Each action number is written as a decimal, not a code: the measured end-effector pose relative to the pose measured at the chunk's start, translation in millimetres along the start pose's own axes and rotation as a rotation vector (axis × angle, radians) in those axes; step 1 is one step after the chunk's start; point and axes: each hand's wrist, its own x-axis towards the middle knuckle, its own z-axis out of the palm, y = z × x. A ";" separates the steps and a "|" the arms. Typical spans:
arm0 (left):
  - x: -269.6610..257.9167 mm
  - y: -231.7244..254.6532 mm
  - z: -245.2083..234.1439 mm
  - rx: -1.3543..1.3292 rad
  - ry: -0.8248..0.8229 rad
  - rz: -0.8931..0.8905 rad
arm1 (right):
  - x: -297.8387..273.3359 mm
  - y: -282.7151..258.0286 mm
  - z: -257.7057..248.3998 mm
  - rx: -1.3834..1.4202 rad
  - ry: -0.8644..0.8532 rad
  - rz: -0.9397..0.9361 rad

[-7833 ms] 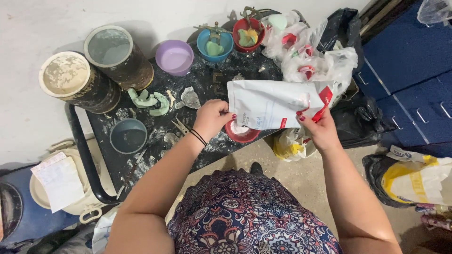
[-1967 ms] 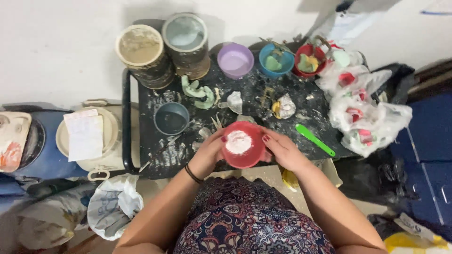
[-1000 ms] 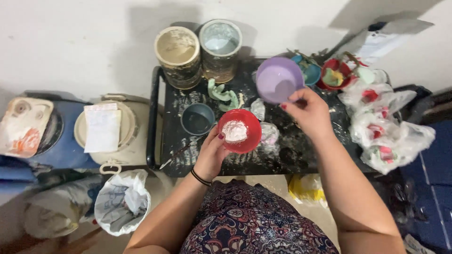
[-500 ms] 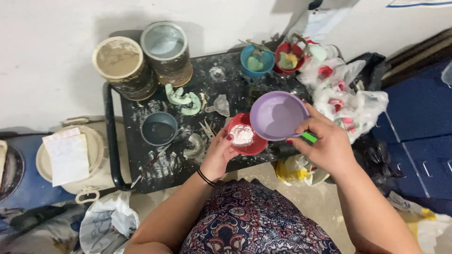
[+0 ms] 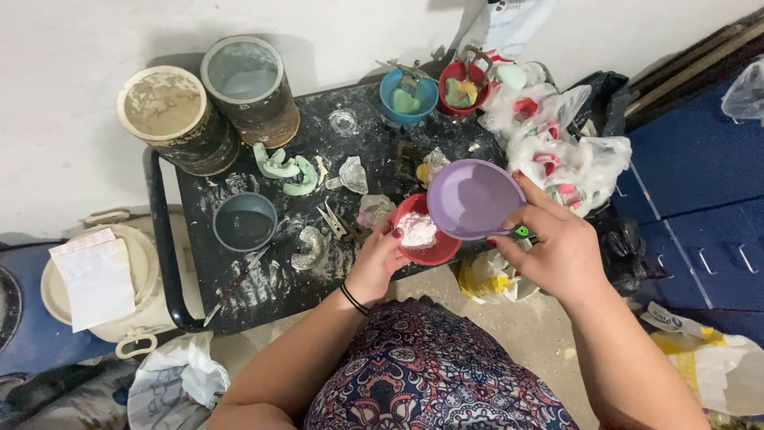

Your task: Mixing alginate powder with liquid in a bowl using a spatula to prepare dental impression material.

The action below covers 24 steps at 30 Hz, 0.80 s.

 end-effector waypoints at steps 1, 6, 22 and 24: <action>-0.8 0.9 2.3 0.000 0.000 0.000 | -1.3 1.7 0.0 -0.001 0.000 0.000; -0.5 -2.7 3.7 -0.012 0.003 -0.014 | -4.4 3.2 -2.0 -0.048 0.024 -0.039; -1.8 -11.3 0.3 -0.036 0.017 -0.002 | -5.1 -6.8 -7.3 -0.043 0.035 -0.081; -4.1 -7.0 2.2 -0.043 0.015 0.000 | -6.1 -5.1 -6.2 -0.044 0.044 -0.082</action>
